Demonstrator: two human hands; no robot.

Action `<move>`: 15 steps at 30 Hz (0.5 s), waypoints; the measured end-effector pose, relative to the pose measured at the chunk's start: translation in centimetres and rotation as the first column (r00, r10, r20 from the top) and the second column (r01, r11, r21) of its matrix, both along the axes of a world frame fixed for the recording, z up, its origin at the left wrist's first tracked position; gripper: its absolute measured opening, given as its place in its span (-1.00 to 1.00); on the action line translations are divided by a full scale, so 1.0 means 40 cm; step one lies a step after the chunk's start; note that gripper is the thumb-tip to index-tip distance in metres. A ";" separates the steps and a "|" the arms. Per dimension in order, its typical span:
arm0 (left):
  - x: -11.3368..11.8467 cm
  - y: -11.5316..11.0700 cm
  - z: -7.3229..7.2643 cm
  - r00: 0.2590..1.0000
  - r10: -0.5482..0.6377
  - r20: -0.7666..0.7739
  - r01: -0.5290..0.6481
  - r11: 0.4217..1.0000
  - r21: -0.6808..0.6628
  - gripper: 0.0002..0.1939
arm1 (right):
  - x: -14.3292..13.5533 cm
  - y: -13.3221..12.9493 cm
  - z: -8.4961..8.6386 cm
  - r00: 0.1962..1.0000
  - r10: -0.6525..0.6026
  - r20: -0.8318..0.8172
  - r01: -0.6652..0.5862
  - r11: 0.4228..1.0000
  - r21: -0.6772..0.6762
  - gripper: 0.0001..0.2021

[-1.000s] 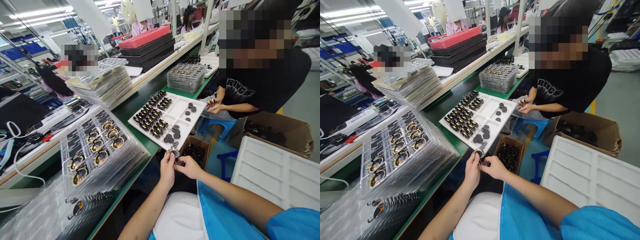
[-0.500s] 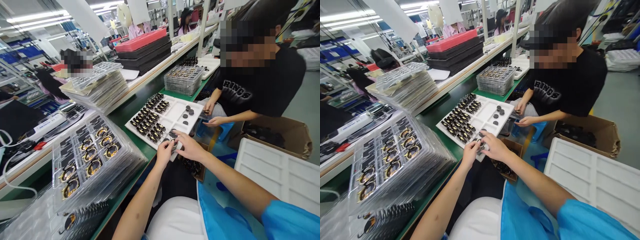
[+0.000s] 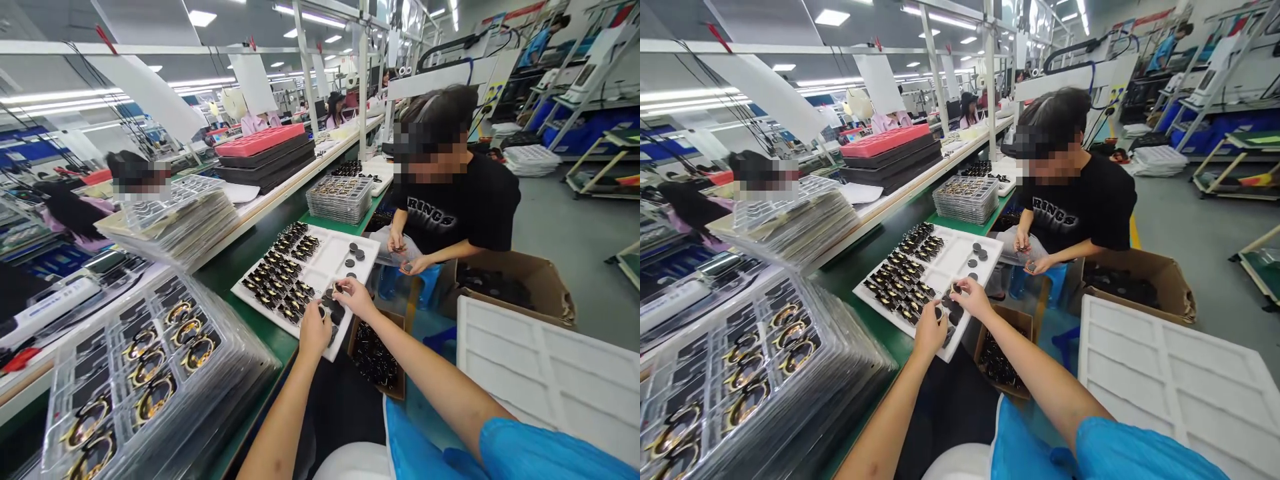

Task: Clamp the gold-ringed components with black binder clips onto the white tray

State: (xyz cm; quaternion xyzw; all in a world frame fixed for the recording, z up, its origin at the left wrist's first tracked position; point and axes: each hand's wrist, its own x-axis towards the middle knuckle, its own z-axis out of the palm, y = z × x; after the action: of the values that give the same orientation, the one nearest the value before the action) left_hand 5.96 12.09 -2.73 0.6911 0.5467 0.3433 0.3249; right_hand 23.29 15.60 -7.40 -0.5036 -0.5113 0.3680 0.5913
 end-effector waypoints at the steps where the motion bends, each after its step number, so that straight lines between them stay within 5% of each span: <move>1: 0.001 -0.002 0.004 1.000 -0.012 -0.008 0.012 1.000 0.015 -0.63 | -0.001 0.003 0.000 1.000 -0.008 -0.020 0.008 1.000 -0.006 -0.59; 6: 0.005 -0.009 0.040 0.999 -0.008 0.041 0.005 0.998 0.069 -0.58 | -0.008 -0.014 0.017 0.996 -0.051 -0.077 0.050 0.999 -0.021 -0.45; 10: -0.004 -0.050 0.091 0.974 0.129 0.189 -0.126 0.992 -0.028 -0.61 | -0.005 -0.026 0.045 0.987 -0.115 -0.111 0.110 0.993 -0.046 -0.38; 13: -0.048 -0.118 0.169 0.906 0.193 0.376 -0.117 0.969 -0.217 -0.40 | -0.010 0.005 0.093 0.966 -0.181 -0.183 0.169 0.983 -0.075 -0.42; 15: -0.102 -0.184 0.250 0.774 0.202 0.601 0.030 0.935 -0.352 -0.30 | -0.036 0.032 0.150 0.962 -0.123 -0.243 0.109 0.992 -0.070 -0.52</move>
State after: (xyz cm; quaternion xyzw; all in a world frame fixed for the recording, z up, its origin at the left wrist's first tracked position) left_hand 1.88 4.72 7.27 0.4435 0.4895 0.4681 0.5870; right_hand 21.84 16.88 -1.42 -0.4996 -0.3929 0.4066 0.6562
